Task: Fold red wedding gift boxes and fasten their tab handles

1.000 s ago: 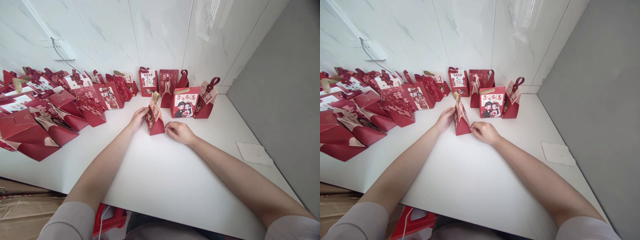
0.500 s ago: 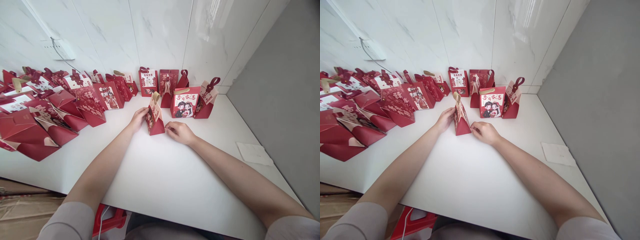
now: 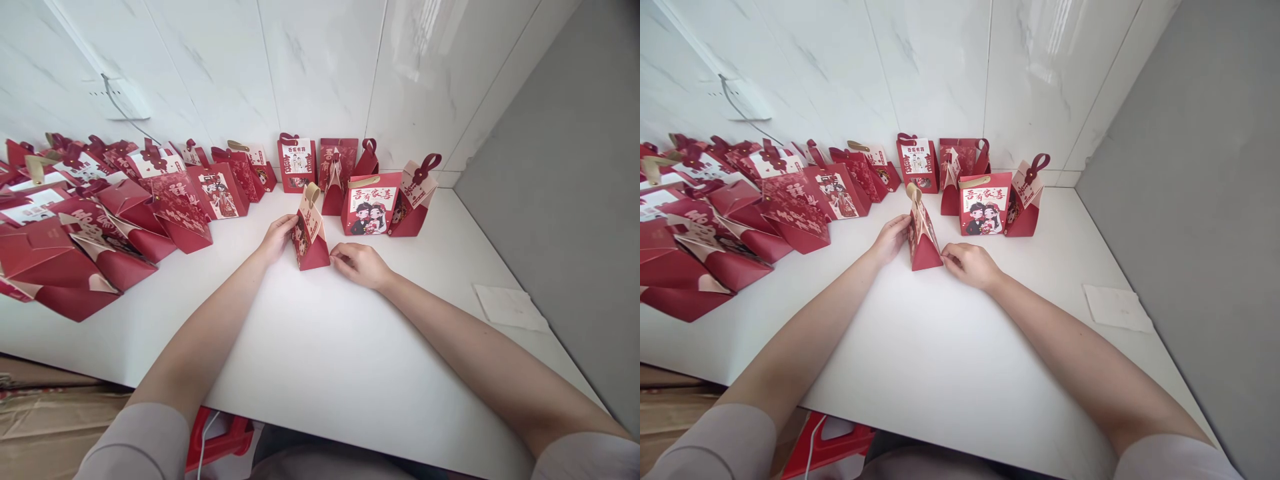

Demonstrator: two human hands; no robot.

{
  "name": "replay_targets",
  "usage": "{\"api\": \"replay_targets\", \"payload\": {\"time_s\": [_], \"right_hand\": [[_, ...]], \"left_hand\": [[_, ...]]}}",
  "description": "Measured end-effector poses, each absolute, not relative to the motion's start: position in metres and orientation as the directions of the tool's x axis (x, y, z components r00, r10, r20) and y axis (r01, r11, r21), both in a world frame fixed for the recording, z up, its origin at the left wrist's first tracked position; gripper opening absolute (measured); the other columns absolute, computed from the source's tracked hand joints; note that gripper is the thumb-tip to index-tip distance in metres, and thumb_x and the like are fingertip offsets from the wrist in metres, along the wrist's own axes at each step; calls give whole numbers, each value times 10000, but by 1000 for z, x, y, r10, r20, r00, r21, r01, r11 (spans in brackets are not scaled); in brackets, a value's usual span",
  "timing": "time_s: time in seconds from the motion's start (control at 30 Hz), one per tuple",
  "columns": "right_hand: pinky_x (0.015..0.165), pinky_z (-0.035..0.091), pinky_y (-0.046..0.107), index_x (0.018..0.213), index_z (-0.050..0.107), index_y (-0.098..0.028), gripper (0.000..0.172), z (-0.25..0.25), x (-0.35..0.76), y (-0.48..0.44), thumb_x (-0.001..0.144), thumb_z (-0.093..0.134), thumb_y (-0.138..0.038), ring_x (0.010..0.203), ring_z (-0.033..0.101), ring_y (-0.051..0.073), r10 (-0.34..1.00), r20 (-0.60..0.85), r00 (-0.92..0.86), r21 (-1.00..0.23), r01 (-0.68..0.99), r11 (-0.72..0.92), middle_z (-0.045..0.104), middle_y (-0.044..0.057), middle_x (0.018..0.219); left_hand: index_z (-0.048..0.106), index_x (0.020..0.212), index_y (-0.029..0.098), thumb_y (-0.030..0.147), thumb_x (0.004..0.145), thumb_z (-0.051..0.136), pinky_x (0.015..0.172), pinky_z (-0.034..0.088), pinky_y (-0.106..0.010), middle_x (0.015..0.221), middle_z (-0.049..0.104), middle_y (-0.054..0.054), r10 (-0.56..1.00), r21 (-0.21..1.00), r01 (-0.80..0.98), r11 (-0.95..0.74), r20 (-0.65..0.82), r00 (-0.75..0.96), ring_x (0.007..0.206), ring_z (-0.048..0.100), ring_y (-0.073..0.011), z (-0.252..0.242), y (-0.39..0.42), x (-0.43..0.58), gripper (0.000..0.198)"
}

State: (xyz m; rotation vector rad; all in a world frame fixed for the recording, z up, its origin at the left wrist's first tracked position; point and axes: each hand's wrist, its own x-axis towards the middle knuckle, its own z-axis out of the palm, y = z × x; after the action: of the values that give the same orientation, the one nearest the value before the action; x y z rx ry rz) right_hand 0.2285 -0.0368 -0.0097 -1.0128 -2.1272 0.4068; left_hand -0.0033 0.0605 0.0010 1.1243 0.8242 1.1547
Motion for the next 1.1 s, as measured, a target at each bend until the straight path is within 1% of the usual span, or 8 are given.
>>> {"api": "replay_targets", "payload": {"time_s": [0.6, 1.1], "right_hand": [[664, 472, 260, 917, 626, -202, 121, -11, 228, -36, 931, 515, -249, 700, 631, 165, 765, 488, -421, -545, 538, 643, 686, 42, 817], [669, 473, 258, 916, 626, -203, 123, -10, 229, -37, 935, 514, -253, 703, 626, 163, 769, 479, -423, -556, 532, 638, 684, 42, 823]], "left_hand": [[712, 852, 163, 394, 719, 798, 688, 447, -234, 806, 691, -20, 968, 965, -260, 23, 44, 247, 719, 601, -128, -1, 63, -5, 279], [707, 860, 167, 397, 727, 790, 708, 452, -232, 827, 697, -19, 967, 968, -252, 15, 50, 250, 742, 611, -129, -2, 63, -5, 279]]}}
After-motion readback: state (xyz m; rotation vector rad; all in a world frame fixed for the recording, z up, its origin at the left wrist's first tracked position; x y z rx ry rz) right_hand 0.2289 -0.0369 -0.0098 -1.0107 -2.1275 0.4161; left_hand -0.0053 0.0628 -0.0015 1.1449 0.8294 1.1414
